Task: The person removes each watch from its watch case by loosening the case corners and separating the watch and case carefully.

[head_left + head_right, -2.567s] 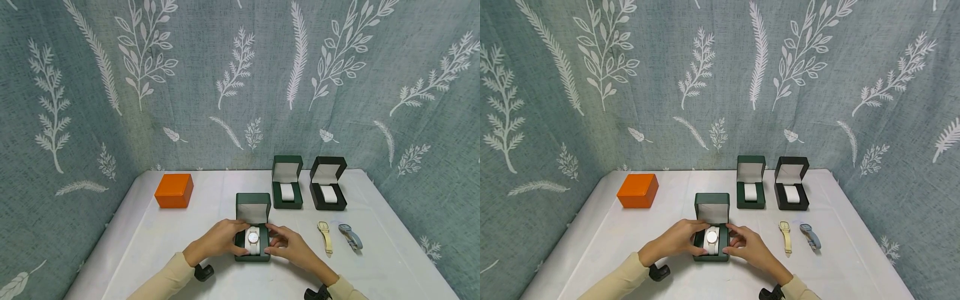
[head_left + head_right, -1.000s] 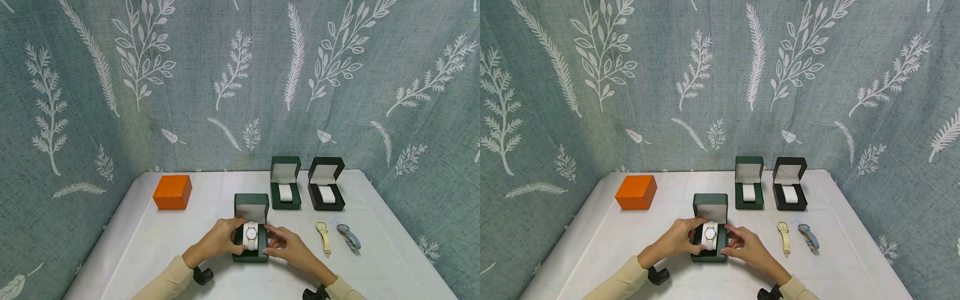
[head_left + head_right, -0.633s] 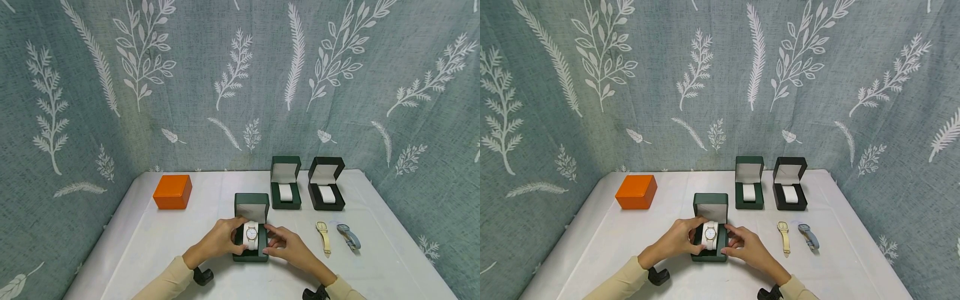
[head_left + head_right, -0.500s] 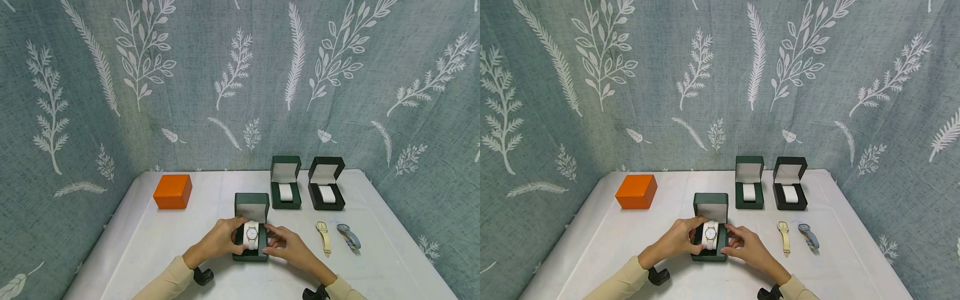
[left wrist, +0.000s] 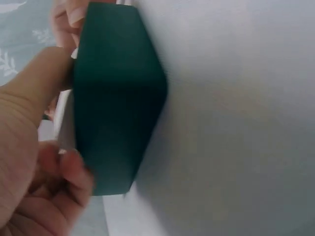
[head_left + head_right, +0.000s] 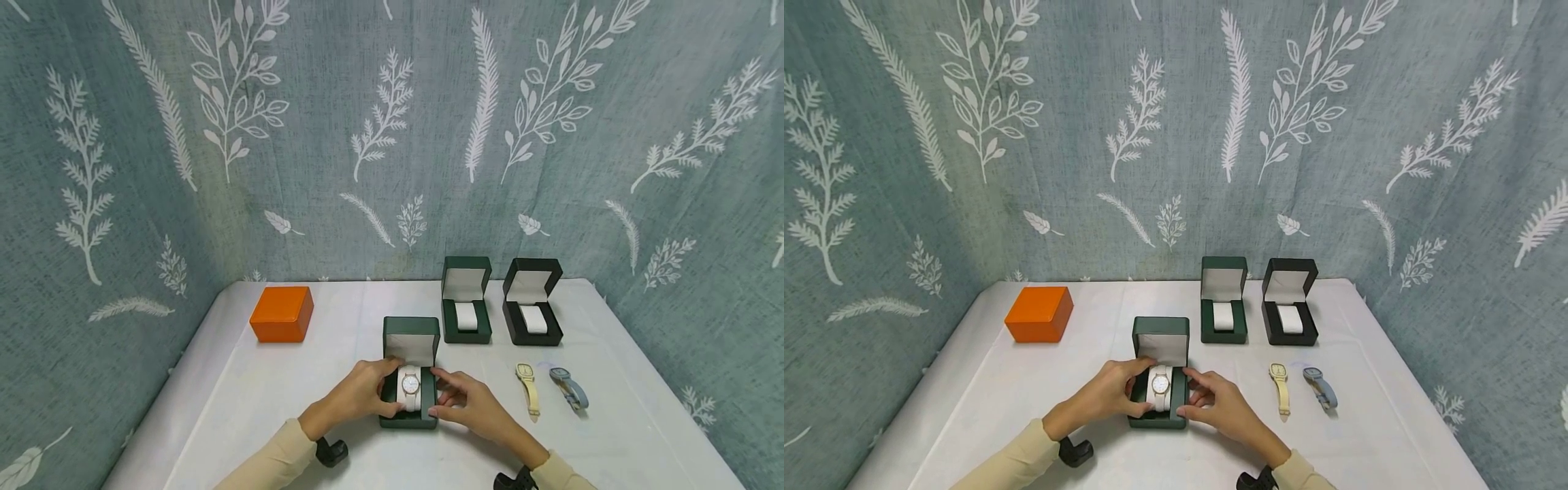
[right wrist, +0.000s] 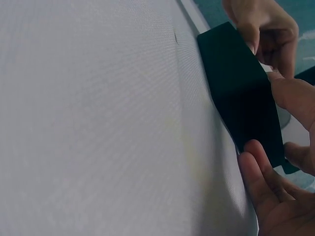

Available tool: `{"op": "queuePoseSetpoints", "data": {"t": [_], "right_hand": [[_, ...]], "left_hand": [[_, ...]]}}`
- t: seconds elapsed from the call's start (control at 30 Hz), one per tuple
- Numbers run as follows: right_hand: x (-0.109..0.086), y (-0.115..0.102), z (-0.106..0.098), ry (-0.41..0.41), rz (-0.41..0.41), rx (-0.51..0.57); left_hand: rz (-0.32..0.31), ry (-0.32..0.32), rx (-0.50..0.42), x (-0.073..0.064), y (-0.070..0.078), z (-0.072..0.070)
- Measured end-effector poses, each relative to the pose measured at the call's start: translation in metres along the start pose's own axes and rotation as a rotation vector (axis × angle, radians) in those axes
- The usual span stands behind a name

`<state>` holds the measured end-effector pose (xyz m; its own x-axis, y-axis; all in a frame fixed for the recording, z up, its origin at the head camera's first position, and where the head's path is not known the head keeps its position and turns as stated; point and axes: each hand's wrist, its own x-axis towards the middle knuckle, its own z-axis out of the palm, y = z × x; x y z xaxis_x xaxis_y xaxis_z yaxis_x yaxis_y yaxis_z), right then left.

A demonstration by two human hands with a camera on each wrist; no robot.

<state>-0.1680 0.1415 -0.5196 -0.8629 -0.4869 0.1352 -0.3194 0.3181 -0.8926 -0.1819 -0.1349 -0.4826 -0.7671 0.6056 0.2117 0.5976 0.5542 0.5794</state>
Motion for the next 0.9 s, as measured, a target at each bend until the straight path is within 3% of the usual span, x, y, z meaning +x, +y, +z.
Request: {"op": "queuePoseSetpoints", "data": {"t": [0.27,0.5,0.73,0.9], "right_hand": [[-0.001,0.001,0.002,0.008,-0.018,0.025],[0.0,0.0,0.0,0.004,-0.013,0.028],[-0.001,-0.001,0.0,-0.007,-0.004,0.025],[-0.001,0.0,-0.001,-0.002,-0.011,0.014]], "left_hand": [[-0.056,-0.068,0.122,0.005,0.012,-0.003],[-0.038,-0.084,0.264,0.017,0.027,-0.006],[-0.053,-0.071,0.254,0.017,0.029,-0.004],[-0.058,-0.05,0.179,0.015,0.024,-0.008]]}}
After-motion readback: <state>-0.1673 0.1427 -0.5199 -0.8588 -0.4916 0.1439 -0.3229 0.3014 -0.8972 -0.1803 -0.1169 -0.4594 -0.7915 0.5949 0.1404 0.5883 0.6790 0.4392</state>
